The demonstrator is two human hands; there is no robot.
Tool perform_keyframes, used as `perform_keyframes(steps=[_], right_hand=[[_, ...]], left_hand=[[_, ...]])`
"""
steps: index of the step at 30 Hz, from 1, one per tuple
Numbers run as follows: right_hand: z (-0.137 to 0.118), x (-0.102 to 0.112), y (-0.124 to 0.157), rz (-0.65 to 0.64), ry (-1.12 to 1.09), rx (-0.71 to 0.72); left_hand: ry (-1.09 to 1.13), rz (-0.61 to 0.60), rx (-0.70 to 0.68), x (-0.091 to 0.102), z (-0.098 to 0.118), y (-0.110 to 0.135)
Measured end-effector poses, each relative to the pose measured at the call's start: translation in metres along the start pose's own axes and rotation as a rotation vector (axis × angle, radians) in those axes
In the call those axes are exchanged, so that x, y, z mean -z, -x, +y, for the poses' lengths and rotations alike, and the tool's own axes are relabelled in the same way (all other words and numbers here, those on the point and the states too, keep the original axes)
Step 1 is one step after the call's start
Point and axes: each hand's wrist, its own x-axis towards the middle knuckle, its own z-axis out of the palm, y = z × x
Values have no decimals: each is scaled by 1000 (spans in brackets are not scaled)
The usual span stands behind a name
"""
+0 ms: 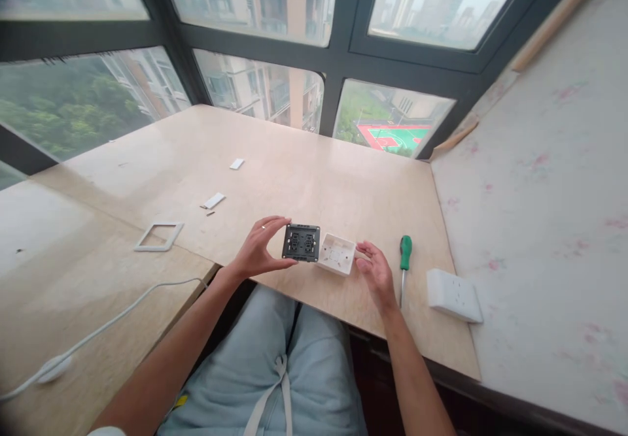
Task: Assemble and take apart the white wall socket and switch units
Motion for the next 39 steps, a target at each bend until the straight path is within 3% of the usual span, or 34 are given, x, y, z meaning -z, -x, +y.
perform_keyframes(steps=[6, 11, 14, 28, 39], right_hand=[[-1, -1, 2, -100, 71, 13], [-1, -1, 3, -155, 191, 160], [-2, -1, 2, -180, 220, 166], [-3, -1, 2, -186, 320, 144], [2, -2, 2, -212, 212, 69]], left_hand=[[103, -130, -77, -38, 13, -26], [138, -239, -92, -60, 12, -36], [157, -277, -95, -69, 9, -38], [248, -354, 6, -80, 15, -37], [374, -353, 64, -83, 13, -26]])
